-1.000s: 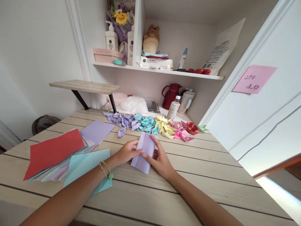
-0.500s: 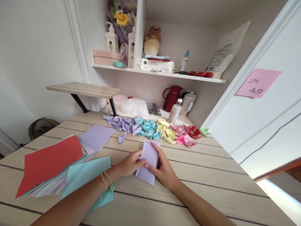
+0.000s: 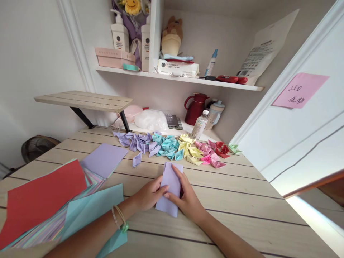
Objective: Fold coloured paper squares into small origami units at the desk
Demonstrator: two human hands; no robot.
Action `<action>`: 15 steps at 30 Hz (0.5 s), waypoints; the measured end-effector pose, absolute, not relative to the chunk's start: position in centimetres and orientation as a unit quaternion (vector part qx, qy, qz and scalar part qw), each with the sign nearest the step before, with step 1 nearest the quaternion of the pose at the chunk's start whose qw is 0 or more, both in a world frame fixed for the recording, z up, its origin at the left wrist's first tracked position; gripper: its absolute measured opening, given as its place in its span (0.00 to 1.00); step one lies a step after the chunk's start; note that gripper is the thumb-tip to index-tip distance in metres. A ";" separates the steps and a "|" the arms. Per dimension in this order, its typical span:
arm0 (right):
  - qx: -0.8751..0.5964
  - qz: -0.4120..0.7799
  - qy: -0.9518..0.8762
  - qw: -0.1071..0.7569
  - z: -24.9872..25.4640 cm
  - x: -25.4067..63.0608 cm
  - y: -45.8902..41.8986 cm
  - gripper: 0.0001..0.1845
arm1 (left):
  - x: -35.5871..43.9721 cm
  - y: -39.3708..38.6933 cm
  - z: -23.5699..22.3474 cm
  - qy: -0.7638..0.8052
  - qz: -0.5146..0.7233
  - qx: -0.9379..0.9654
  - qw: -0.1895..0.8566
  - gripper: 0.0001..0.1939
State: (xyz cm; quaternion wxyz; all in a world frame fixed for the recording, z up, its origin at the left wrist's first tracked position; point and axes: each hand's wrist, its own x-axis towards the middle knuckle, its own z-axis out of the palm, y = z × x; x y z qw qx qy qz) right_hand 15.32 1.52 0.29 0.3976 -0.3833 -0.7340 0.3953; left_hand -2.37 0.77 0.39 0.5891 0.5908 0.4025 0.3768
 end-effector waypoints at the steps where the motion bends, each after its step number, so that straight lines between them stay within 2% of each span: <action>1: -0.381 0.427 -0.716 0.400 0.2 15.3 1.5 0.45 | -2.4 0.8 0.5 0.401 0.377 0.591 0.590 0.20; 5: -0.372 0.521 -0.642 0.422 -0.2 15.3 1.7 0.44 | -2.5 0.9 0.8 0.412 0.370 0.590 0.587 0.21; 11: -0.383 0.475 -0.660 0.439 -0.3 15.4 1.8 0.36 | -2.6 1.0 0.9 0.422 0.371 0.587 0.583 0.21; 15: -0.387 0.467 -0.664 0.437 -0.4 15.4 1.8 0.35 | -2.5 1.0 1.0 0.418 0.372 0.582 0.590 0.21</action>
